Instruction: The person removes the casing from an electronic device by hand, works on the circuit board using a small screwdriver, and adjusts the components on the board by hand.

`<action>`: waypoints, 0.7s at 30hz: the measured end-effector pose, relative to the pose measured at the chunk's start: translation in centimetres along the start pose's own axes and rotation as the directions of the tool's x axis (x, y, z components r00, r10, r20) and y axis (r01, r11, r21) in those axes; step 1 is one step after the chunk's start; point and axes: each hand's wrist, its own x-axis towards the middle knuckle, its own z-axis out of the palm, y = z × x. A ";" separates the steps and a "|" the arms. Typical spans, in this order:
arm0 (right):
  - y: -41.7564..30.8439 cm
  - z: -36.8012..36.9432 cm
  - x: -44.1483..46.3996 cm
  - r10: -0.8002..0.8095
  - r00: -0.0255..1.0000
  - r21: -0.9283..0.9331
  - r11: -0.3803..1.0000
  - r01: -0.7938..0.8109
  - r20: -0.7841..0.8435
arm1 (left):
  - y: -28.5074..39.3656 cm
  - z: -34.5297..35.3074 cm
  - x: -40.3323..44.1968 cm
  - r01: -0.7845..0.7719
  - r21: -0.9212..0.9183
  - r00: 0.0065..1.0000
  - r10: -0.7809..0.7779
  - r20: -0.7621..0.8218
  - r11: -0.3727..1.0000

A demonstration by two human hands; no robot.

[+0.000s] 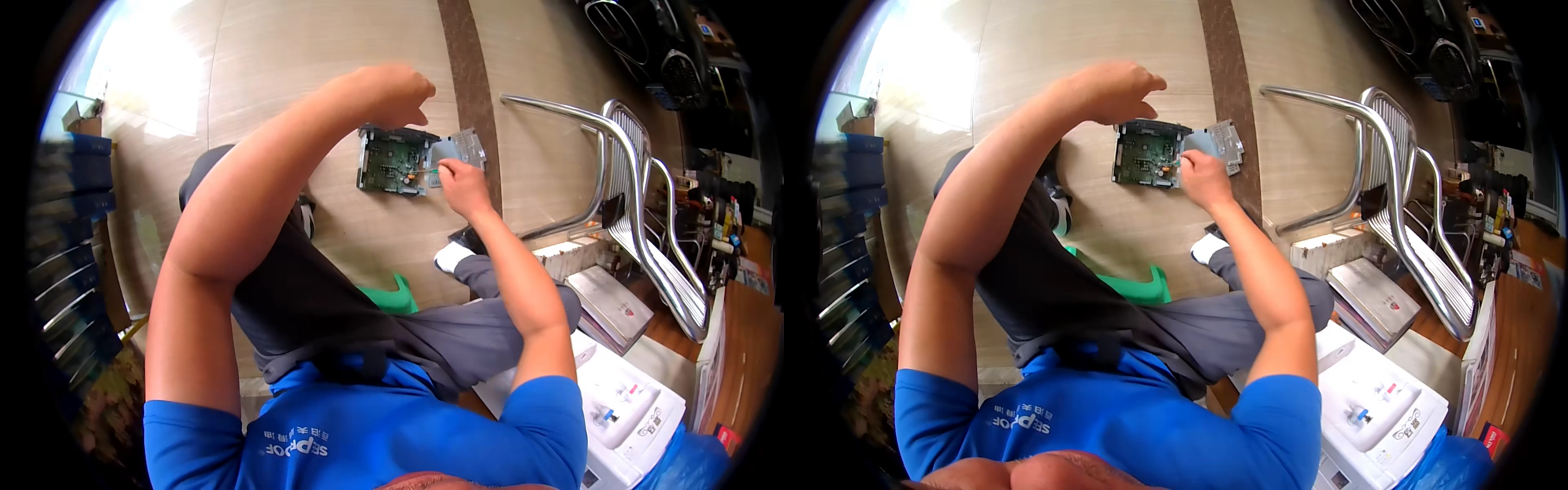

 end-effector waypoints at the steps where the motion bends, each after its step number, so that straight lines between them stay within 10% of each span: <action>1: -1.5 -1.9 -0.1 0.015 0.999 0.057 0.998 -0.013 -0.034 | 0.0 -0.2 -0.3 -0.006 0.015 1.000 0.006 -0.005 1.000; 11: -7.2 -12.3 -0.8 0.306 0.950 0.713 0.655 -0.251 0.053 | -0.4 1.1 0.4 -0.172 -0.480 0.965 0.048 -0.258 0.860; 21: -8.7 -15.0 -0.4 0.251 0.967 0.779 0.614 -0.126 -0.041 | 0.0 1.0 0.6 -0.037 -0.891 0.981 -0.152 -0.118 0.452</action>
